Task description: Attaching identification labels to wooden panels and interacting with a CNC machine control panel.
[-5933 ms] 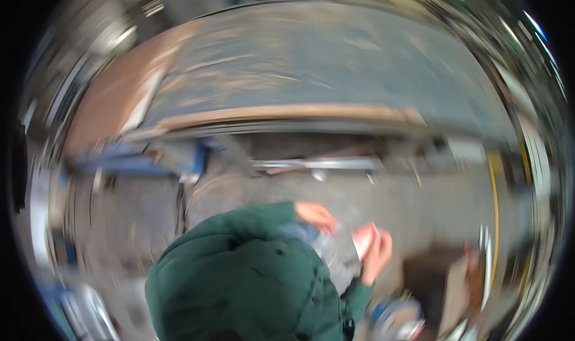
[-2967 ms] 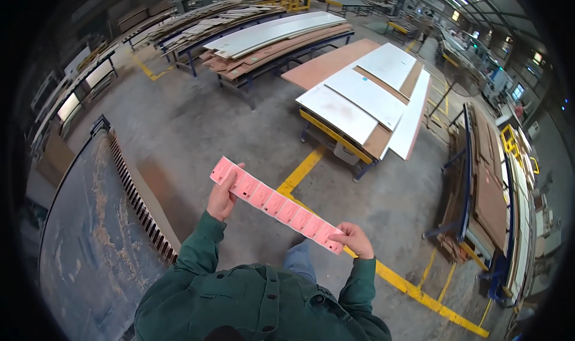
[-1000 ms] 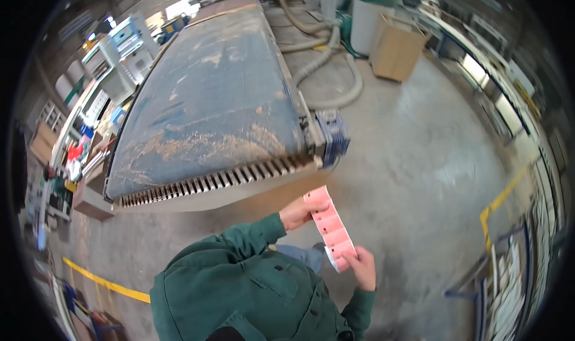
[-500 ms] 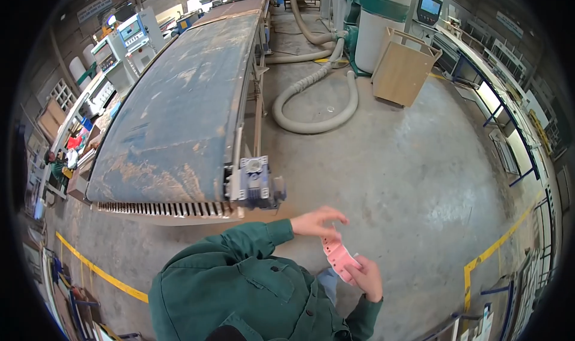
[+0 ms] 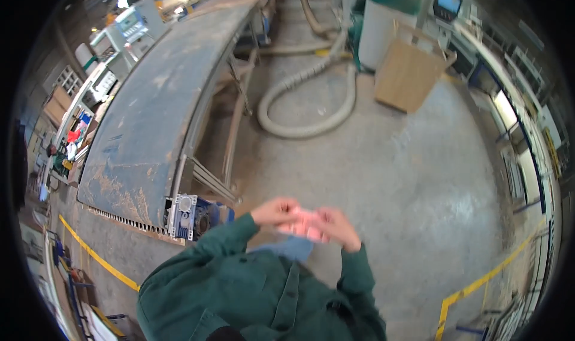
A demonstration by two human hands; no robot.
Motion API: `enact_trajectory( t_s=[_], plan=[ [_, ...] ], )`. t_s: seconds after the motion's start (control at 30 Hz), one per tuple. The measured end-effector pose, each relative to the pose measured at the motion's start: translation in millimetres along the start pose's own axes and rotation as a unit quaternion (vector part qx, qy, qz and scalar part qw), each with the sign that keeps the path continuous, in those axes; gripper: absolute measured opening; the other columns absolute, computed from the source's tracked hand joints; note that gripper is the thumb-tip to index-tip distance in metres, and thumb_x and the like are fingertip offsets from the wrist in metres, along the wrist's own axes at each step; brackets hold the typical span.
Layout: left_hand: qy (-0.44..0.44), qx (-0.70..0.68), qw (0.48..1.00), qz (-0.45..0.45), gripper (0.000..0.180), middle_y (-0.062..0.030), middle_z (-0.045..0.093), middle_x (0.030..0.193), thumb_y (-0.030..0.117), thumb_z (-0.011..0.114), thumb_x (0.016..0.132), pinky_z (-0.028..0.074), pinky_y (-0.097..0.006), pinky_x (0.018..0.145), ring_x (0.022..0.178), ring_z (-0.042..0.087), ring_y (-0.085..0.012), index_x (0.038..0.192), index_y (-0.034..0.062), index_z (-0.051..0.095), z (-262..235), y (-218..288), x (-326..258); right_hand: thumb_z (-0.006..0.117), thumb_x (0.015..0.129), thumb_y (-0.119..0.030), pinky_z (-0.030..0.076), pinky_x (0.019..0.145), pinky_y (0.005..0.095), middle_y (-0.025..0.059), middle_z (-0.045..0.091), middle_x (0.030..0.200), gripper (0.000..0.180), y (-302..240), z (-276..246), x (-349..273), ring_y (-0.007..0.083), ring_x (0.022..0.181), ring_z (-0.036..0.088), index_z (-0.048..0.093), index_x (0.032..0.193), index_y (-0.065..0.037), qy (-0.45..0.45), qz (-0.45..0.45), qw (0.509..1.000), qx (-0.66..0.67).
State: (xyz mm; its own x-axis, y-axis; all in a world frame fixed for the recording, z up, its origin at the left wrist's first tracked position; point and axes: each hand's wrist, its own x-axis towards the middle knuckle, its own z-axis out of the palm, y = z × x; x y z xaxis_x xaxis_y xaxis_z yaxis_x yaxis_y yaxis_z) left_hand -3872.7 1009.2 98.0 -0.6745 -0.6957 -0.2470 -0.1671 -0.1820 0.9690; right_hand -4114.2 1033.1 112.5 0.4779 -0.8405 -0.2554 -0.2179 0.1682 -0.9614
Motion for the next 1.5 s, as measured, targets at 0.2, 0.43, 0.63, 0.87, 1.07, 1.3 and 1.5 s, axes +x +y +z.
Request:
enact_trajectory(
  t_s=[0.2,0.43,0.63,0.87,1.07,1.3,1.5],
  plan=[
    [0.018,-0.016,0.999,0.039,0.013,0.0077,0.056,0.077,0.019,0.064,0.089,0.04,-0.02,0.054,0.068,0.047,-0.0004,0.091,0.0064,0.062,-88.1,63.3,147.7,0.062,0.089,-0.024,0.04,0.049,0.0238,-0.0053,0.052,0.066,0.02,-54.1,-134.4,114.4,0.0044,0.059,0.049,0.061,0.08,-0.006,0.003,-0.014,1.0,0.003],
    [0.003,0.043,0.998,0.047,0.021,0.0065,0.052,0.07,0.028,0.066,0.088,0.039,-0.022,0.051,0.063,0.046,-0.0017,0.088,0.0067,0.062,-161.2,75.3,312.1,0.064,0.087,-0.019,0.04,0.047,0.0232,-0.0013,0.057,0.063,0.016,-18.3,-266.7,229.6,0.0039,0.056,0.051,0.062,0.081,-0.005,0.076,-0.092,0.988,-0.096],
    [0.063,0.014,0.996,-0.062,0.025,0.0074,0.05,0.064,0.03,0.068,0.087,0.032,-0.021,0.045,0.055,0.043,-0.0012,0.082,0.0065,0.061,-242.9,74.0,398.6,0.068,0.085,-0.022,0.037,0.042,0.0214,-0.0026,0.058,0.065,0.021,-34.8,-340.6,355.3,0.0032,0.051,0.049,0.065,0.087,-0.001,-0.037,0.046,0.996,0.072],
    [0.231,-0.041,0.97,-0.064,0.024,0.005,0.051,0.062,0.027,0.069,0.087,0.034,-0.021,0.045,0.053,0.046,-0.0027,0.078,0.0059,0.06,-347.7,106.9,431.4,0.067,0.085,-0.027,0.037,0.039,0.0223,-0.0033,0.055,0.061,0.022,-84.1,-391.4,550.1,0.0038,0.048,0.049,0.065,0.09,-0.005,-0.229,0.074,0.97,-0.033],
    [0.319,-0.169,0.93,-0.061,0.019,0.0065,0.054,0.067,0.023,0.07,0.085,0.033,-0.018,0.046,0.055,0.045,-0.0003,0.086,0.0048,0.064,-466.6,98.9,459.2,0.066,0.086,-0.026,0.04,0.041,0.0232,-0.0026,0.058,0.067,0.023,-116.6,-390.9,735.1,0.005,0.052,0.052,0.065,0.092,-0.003,-0.358,0.022,0.932,-0.048],
    [0.304,-0.221,0.925,-0.052,0.013,0.0074,0.054,0.065,0.017,0.069,0.086,0.031,-0.017,0.044,0.051,0.044,0.0006,0.084,0.0052,0.063,-618.3,155.5,527.0,0.065,0.088,-0.02,0.045,0.054,0.0215,-0.0027,0.061,0.074,0.019,-172.4,-420.8,866.2,0.0037,0.063,0.055,0.064,0.093,-0.001,-0.344,0.008,0.938,0.026],
    [0.277,-0.228,0.933,-0.025,0.014,0.0076,0.055,0.066,0.017,0.069,0.086,0.031,-0.017,0.045,0.053,0.044,0.0017,0.084,0.0054,0.062,-734.8,159.4,610.3,0.065,0.088,-0.017,0.045,0.06,0.0197,-0.0027,0.063,0.08,0.017,-175.8,-467.1,991.8,0.0027,0.07,0.055,0.064,0.093,-0.001,-0.326,0.043,0.939,0.099]
  ],
)
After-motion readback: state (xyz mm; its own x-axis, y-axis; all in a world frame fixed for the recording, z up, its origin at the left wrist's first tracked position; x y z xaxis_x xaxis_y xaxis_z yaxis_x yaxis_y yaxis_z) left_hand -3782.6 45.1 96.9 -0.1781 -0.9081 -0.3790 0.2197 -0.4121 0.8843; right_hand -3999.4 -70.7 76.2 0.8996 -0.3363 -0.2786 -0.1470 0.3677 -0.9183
